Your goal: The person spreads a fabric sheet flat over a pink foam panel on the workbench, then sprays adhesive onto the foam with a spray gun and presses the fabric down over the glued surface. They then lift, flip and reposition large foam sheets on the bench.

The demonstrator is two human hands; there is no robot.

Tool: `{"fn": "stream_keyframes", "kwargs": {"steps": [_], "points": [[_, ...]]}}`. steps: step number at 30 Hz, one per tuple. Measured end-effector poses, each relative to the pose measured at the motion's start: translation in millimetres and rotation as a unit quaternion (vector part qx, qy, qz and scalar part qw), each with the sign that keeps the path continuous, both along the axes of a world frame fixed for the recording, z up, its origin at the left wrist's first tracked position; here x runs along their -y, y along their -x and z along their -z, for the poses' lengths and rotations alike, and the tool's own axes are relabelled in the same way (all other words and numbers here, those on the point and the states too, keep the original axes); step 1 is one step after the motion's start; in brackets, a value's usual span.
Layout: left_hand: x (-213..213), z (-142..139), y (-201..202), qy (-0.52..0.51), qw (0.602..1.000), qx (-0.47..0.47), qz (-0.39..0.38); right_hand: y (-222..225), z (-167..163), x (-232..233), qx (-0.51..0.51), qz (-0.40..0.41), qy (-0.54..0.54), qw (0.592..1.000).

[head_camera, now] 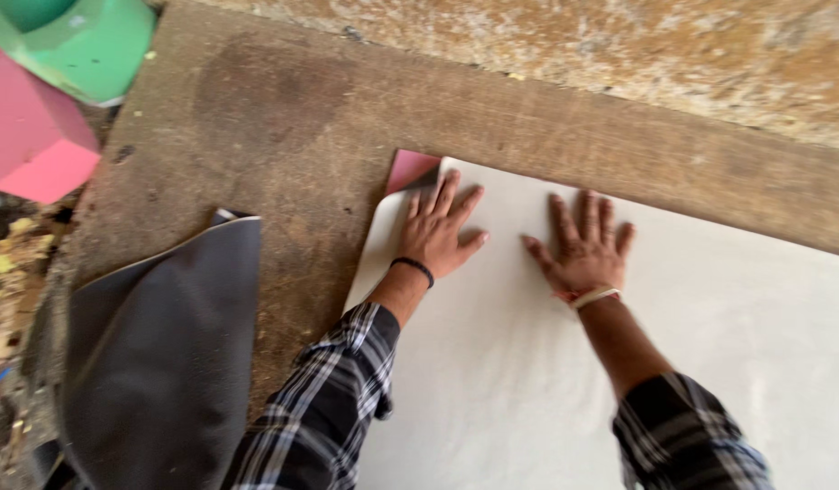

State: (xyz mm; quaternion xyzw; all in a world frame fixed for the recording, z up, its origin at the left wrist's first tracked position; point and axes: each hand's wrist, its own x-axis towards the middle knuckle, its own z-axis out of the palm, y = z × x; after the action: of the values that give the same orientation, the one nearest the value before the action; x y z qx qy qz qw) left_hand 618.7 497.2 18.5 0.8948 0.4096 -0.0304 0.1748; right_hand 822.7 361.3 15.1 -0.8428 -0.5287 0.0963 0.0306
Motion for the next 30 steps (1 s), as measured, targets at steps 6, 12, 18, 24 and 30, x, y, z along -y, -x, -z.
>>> {"fn": "stream_keyframes", "kwargs": {"steps": [6,12,18,24,30], "points": [[-68.4,18.3,10.1,-0.058,0.997,-0.058,0.015,1.7,12.1,-3.4,0.014,0.004,0.019,1.000],[-75.0,22.7,9.6,-0.058,0.998,-0.027,0.013,43.1,-0.1,33.8,0.091,-0.269,-0.066,0.957],[-67.1,17.7,7.4,-0.053,0.999,-0.003,-0.002,-43.4,-0.5,21.9,0.050,-0.022,0.033,0.998],[-59.8,22.4,5.5,-0.072,0.997,-0.004,0.007,-55.0,16.0,81.4,0.058,-0.185,0.018,0.981],[-39.2,24.2,-9.3,-0.111,0.994,0.013,-0.022,-134.0,0.6,120.4,0.038,0.077,0.020,0.996]]}}
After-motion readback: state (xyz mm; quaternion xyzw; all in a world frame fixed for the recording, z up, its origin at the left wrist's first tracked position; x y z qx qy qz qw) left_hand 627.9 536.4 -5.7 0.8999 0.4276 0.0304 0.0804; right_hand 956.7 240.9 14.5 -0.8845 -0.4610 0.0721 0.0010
